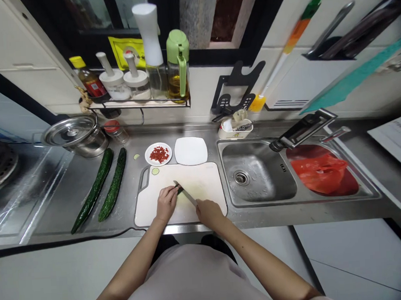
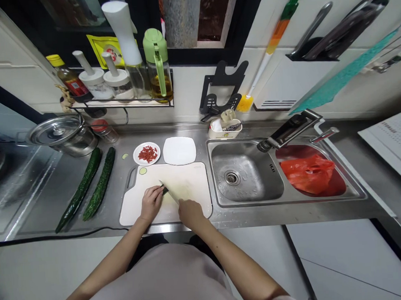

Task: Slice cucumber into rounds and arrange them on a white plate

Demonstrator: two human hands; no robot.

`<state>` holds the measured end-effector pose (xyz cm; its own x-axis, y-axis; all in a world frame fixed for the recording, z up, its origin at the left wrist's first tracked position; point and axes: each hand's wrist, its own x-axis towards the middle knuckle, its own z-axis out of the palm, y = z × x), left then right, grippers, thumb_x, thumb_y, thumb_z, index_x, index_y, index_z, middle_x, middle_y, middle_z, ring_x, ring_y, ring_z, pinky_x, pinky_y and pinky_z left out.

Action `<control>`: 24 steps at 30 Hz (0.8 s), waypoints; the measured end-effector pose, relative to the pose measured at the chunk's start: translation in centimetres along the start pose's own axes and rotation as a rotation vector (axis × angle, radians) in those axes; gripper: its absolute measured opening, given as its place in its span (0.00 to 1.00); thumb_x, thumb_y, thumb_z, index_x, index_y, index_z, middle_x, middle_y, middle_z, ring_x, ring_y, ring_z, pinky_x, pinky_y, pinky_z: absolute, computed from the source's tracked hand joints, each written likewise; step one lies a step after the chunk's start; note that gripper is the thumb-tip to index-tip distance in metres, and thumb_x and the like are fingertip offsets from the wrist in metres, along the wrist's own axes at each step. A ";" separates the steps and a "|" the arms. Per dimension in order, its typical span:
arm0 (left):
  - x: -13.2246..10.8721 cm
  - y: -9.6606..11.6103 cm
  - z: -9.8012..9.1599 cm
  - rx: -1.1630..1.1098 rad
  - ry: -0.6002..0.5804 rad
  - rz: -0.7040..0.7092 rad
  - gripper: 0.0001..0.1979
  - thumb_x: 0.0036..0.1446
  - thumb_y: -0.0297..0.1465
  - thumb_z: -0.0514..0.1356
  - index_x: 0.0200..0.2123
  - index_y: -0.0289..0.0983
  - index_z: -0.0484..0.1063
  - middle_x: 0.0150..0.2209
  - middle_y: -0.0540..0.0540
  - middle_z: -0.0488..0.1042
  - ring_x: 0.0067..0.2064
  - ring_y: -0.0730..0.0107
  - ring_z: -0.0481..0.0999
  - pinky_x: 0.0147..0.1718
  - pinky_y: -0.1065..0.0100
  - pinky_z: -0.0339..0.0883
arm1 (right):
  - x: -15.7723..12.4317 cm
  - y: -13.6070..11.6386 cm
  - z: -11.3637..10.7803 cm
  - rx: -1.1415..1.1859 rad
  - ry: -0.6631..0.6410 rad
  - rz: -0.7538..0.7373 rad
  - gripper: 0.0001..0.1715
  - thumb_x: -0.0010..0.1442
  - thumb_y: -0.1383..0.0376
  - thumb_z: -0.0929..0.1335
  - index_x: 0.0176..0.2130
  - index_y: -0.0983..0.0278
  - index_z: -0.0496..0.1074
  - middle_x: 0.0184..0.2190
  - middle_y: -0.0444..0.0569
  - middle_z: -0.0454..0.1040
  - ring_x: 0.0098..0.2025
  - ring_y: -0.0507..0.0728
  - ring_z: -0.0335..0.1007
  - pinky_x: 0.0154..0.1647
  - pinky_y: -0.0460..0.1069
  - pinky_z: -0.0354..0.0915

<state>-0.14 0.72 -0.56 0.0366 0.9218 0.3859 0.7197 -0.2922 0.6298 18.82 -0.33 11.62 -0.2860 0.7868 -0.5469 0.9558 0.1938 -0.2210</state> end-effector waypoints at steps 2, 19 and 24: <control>0.0 -0.1 0.1 -0.003 -0.001 0.002 0.13 0.63 0.32 0.52 0.45 0.41 0.75 0.44 0.42 0.75 0.48 0.63 0.72 0.48 0.58 0.69 | -0.2 0.1 -0.3 -0.004 -0.007 -0.003 0.17 0.63 0.67 0.56 0.46 0.65 0.70 0.38 0.57 0.76 0.42 0.61 0.73 0.37 0.51 0.62; 0.1 -0.1 0.2 -0.027 0.032 0.032 0.12 0.63 0.31 0.53 0.44 0.41 0.75 0.44 0.43 0.75 0.47 0.65 0.72 0.47 0.60 0.69 | 1.8 -0.6 -0.9 -0.011 0.046 -0.045 0.17 0.63 0.69 0.57 0.46 0.67 0.70 0.39 0.58 0.76 0.44 0.60 0.73 0.42 0.52 0.64; 0.1 0.0 0.1 -0.027 0.043 0.059 0.12 0.63 0.31 0.53 0.44 0.40 0.75 0.43 0.43 0.75 0.47 0.65 0.72 0.48 0.60 0.69 | 2.9 -1.0 -0.6 -0.009 0.079 -0.060 0.16 0.63 0.68 0.57 0.44 0.67 0.70 0.39 0.57 0.76 0.43 0.58 0.73 0.42 0.50 0.65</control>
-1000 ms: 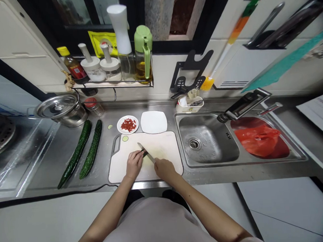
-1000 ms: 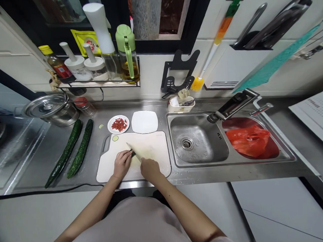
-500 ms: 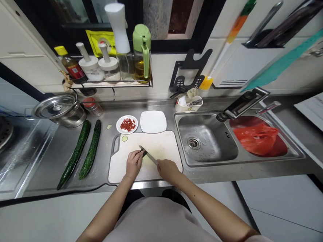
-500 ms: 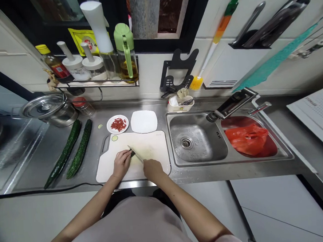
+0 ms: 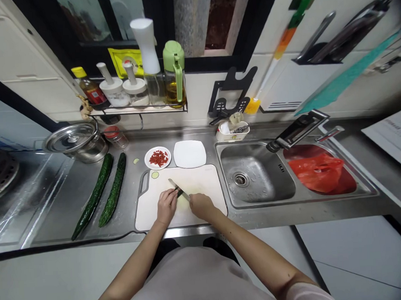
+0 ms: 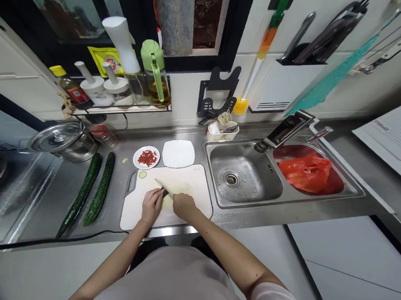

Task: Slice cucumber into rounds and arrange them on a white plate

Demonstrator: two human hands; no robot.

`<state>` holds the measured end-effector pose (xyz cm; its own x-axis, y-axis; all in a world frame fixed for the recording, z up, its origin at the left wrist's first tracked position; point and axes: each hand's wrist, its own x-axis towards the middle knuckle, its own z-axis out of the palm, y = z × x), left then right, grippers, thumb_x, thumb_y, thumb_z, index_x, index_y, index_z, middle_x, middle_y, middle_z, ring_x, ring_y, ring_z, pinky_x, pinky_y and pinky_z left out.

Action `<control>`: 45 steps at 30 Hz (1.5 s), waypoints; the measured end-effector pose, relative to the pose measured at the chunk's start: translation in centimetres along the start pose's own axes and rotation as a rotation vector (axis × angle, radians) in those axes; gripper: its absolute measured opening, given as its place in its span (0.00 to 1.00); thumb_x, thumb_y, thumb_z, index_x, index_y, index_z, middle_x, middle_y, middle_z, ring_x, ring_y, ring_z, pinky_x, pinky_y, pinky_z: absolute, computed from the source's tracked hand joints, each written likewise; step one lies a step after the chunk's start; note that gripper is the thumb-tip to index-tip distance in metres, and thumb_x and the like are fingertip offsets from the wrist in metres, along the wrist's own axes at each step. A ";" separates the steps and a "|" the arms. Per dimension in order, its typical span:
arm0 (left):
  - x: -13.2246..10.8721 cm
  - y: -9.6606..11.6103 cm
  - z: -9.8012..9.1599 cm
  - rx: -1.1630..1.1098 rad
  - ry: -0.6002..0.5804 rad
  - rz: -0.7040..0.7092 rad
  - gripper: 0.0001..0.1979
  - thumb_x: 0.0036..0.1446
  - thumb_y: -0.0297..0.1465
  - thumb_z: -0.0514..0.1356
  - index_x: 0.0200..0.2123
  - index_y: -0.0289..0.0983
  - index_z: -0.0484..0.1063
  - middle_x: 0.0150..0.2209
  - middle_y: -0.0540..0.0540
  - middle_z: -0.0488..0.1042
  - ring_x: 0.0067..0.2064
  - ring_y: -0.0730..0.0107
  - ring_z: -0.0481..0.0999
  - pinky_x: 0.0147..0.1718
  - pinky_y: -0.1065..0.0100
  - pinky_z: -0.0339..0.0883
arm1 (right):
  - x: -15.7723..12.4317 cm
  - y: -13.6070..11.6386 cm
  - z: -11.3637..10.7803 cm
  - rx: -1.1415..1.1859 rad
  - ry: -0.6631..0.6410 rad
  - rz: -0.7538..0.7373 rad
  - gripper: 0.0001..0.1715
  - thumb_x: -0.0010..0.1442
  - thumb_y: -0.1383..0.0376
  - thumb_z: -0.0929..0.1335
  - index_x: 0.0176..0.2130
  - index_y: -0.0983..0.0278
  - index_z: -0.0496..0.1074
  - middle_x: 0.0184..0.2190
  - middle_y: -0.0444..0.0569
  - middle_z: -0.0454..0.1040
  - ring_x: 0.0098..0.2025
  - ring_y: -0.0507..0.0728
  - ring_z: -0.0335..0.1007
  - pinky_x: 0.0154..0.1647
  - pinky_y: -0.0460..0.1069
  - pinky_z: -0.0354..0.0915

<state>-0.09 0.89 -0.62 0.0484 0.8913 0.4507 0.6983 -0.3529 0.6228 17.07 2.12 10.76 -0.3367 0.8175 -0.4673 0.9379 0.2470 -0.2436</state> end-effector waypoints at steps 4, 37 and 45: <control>0.0 0.1 0.0 0.009 0.015 0.026 0.12 0.63 0.31 0.53 0.44 0.40 0.75 0.43 0.43 0.75 0.46 0.65 0.72 0.47 0.59 0.69 | 1.1 -0.5 0.1 -0.009 0.023 -0.027 0.16 0.63 0.69 0.57 0.44 0.67 0.70 0.40 0.56 0.76 0.44 0.58 0.73 0.43 0.49 0.65; -0.2 -0.5 0.4 0.019 0.036 0.065 0.12 0.62 0.30 0.53 0.44 0.39 0.75 0.43 0.42 0.76 0.46 0.63 0.73 0.46 0.58 0.68 | -0.1 -0.8 1.9 -0.026 0.040 0.031 0.16 0.59 0.73 0.59 0.43 0.67 0.71 0.38 0.57 0.76 0.43 0.59 0.74 0.41 0.50 0.66; -0.2 -0.4 0.3 0.013 0.035 0.065 0.12 0.62 0.30 0.53 0.44 0.39 0.75 0.43 0.42 0.76 0.46 0.63 0.73 0.46 0.59 0.68 | 1.3 -1.4 1.7 -0.019 -0.001 0.031 0.17 0.59 0.73 0.59 0.46 0.67 0.70 0.41 0.57 0.76 0.45 0.58 0.73 0.43 0.50 0.66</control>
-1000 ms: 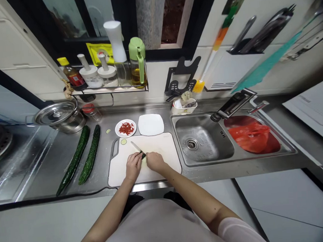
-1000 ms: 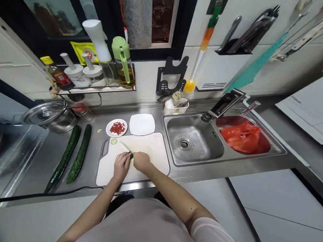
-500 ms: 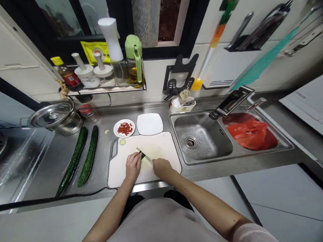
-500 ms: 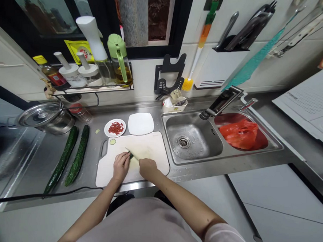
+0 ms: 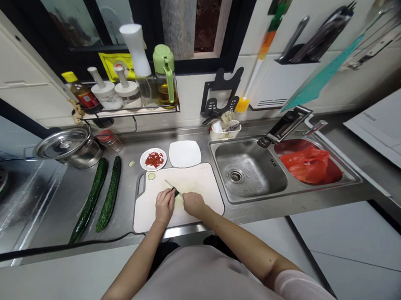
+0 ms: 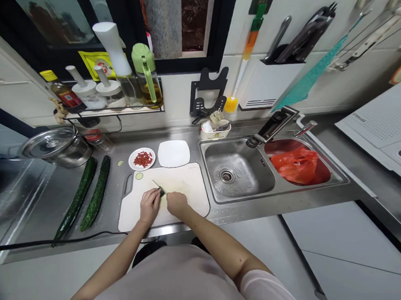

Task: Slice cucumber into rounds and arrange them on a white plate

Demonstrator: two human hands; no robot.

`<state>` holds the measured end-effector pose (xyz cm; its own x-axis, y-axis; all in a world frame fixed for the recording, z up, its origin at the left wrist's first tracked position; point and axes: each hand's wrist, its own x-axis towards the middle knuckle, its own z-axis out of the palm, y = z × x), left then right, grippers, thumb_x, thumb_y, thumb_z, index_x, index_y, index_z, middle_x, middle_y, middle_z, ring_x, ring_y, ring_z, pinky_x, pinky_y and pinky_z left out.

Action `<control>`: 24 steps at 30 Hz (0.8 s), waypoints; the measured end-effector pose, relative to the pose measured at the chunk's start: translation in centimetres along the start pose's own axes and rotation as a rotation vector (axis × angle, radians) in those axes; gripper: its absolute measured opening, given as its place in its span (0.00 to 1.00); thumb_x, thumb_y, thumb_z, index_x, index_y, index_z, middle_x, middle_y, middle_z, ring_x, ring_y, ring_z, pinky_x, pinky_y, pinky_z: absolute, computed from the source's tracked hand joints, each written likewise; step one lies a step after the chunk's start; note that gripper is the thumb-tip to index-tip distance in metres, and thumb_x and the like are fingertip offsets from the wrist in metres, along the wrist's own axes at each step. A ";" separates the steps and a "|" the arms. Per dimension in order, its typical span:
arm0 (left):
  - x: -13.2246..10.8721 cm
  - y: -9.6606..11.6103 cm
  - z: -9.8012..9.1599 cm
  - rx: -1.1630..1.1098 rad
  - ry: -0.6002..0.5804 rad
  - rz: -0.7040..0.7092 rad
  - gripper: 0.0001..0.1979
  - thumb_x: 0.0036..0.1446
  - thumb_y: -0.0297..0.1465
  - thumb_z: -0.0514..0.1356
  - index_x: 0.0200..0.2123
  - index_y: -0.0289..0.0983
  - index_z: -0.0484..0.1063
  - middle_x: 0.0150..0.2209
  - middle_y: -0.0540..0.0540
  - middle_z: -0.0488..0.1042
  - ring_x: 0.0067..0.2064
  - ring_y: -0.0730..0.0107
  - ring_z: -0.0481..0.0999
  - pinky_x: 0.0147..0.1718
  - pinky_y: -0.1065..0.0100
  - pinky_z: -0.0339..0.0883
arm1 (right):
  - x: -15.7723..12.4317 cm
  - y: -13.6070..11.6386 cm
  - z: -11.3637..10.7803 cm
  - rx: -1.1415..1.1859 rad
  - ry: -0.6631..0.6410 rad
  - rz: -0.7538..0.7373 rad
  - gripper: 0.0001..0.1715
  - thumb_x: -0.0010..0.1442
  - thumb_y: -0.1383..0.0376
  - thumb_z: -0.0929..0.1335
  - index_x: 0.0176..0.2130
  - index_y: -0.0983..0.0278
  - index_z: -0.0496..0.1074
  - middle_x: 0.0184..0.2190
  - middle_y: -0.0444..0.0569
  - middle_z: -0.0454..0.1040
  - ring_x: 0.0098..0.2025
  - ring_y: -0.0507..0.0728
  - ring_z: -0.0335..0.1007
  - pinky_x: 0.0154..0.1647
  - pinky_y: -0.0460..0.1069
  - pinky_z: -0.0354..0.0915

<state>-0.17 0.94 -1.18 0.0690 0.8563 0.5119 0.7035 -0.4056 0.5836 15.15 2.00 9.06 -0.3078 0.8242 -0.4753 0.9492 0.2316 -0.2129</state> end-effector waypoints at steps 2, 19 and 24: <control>-0.1 -0.1 0.0 0.003 -0.001 0.000 0.12 0.62 0.30 0.53 0.44 0.39 0.75 0.43 0.42 0.76 0.46 0.64 0.72 0.46 0.59 0.67 | 0.2 -0.1 0.0 0.005 -0.009 -0.004 0.18 0.59 0.73 0.58 0.46 0.67 0.70 0.42 0.57 0.76 0.46 0.58 0.72 0.44 0.50 0.65; -0.2 0.1 0.1 0.045 0.000 -0.001 0.11 0.62 0.30 0.53 0.44 0.39 0.75 0.43 0.42 0.76 0.47 0.63 0.72 0.46 0.59 0.67 | -1.7 1.2 2.2 0.011 0.049 0.031 0.16 0.62 0.72 0.57 0.45 0.67 0.69 0.39 0.57 0.76 0.44 0.58 0.74 0.42 0.50 0.66; -0.2 0.1 0.2 0.037 0.015 -0.002 0.11 0.63 0.30 0.53 0.44 0.39 0.75 0.43 0.43 0.76 0.46 0.64 0.72 0.46 0.59 0.67 | -3.2 2.1 2.8 0.010 -0.001 0.067 0.15 0.62 0.70 0.58 0.44 0.67 0.69 0.39 0.58 0.76 0.43 0.60 0.74 0.41 0.51 0.66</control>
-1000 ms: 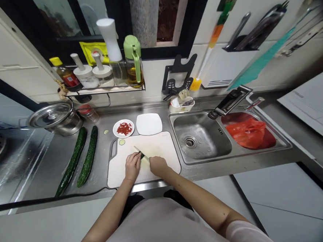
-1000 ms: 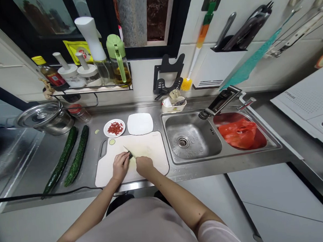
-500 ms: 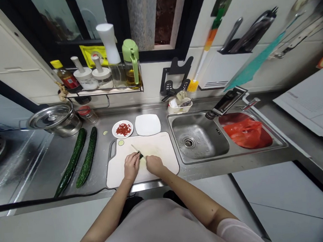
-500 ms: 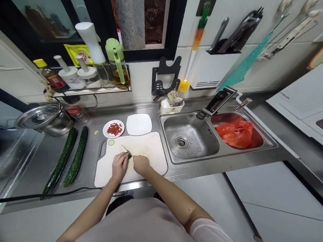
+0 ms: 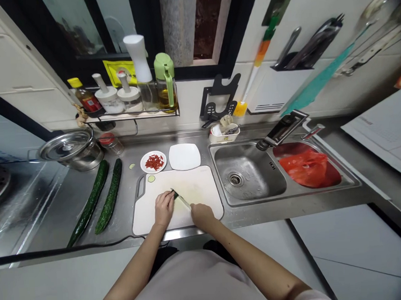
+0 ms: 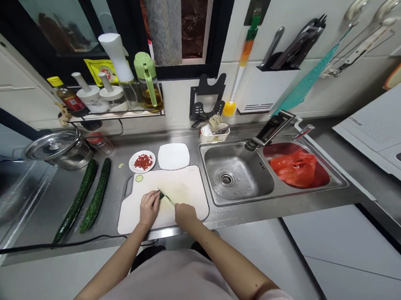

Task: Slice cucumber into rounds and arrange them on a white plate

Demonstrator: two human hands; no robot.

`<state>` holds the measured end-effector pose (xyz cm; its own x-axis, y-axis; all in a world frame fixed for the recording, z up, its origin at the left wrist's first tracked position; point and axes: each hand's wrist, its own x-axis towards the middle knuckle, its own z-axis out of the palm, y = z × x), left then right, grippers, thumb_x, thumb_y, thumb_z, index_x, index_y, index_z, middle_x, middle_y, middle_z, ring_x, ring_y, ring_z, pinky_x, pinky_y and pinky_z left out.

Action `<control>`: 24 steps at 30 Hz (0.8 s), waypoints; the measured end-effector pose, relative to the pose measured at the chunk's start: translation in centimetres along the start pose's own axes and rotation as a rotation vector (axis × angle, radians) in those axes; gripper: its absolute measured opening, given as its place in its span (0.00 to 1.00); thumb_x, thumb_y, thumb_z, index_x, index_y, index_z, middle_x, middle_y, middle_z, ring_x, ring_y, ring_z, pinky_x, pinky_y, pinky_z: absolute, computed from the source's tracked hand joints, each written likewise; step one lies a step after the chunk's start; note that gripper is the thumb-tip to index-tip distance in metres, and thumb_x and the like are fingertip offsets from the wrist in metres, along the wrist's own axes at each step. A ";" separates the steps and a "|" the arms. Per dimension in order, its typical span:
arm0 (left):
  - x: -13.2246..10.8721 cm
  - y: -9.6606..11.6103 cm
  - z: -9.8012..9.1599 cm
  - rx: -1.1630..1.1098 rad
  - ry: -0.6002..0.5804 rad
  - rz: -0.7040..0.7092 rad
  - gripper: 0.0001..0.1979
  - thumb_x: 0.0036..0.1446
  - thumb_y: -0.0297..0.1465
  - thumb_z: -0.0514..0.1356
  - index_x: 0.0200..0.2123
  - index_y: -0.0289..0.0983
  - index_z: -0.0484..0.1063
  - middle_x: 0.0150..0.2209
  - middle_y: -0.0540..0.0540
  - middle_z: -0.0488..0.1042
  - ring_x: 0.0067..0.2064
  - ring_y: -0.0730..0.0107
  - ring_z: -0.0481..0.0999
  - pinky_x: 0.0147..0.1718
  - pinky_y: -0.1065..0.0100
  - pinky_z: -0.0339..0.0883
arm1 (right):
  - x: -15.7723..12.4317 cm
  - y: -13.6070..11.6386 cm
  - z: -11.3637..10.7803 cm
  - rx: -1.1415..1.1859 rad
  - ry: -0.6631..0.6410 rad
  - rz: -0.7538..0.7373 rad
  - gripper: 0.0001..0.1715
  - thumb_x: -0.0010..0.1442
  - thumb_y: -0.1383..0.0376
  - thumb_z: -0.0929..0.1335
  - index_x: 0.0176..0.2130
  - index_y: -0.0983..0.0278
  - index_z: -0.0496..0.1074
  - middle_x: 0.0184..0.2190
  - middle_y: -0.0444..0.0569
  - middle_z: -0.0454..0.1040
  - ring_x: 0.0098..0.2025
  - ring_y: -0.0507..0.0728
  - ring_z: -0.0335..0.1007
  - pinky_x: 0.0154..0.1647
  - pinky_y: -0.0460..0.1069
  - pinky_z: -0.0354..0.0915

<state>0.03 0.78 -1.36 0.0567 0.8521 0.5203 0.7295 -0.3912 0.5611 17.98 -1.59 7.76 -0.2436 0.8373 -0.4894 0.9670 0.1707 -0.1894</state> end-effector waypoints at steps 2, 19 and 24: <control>0.0 0.1 0.0 -0.004 -0.002 -0.001 0.11 0.62 0.30 0.53 0.43 0.39 0.75 0.43 0.43 0.76 0.46 0.64 0.73 0.46 0.59 0.67 | -0.2 0.1 -0.1 0.001 -0.009 0.009 0.16 0.62 0.70 0.58 0.45 0.67 0.69 0.38 0.58 0.76 0.44 0.60 0.74 0.41 0.52 0.65; 0.2 0.2 0.0 0.000 0.013 -0.001 0.11 0.62 0.29 0.53 0.44 0.40 0.74 0.42 0.43 0.76 0.46 0.64 0.73 0.45 0.58 0.69 | 3.5 -2.0 -2.2 0.029 0.054 -0.038 0.17 0.63 0.68 0.58 0.45 0.68 0.71 0.41 0.58 0.76 0.46 0.59 0.73 0.42 0.51 0.65; 0.2 0.2 0.0 0.008 0.027 0.007 0.11 0.62 0.30 0.53 0.44 0.40 0.74 0.42 0.43 0.76 0.45 0.63 0.73 0.45 0.58 0.69 | 3.9 -2.4 -2.7 0.032 0.064 -0.046 0.18 0.63 0.67 0.57 0.46 0.68 0.71 0.41 0.59 0.76 0.46 0.60 0.73 0.43 0.51 0.64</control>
<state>0.26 0.90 -1.13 0.0432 0.8398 0.5412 0.7343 -0.3940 0.5528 14.90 2.65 8.59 -0.2811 0.8607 -0.4245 0.9519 0.1936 -0.2376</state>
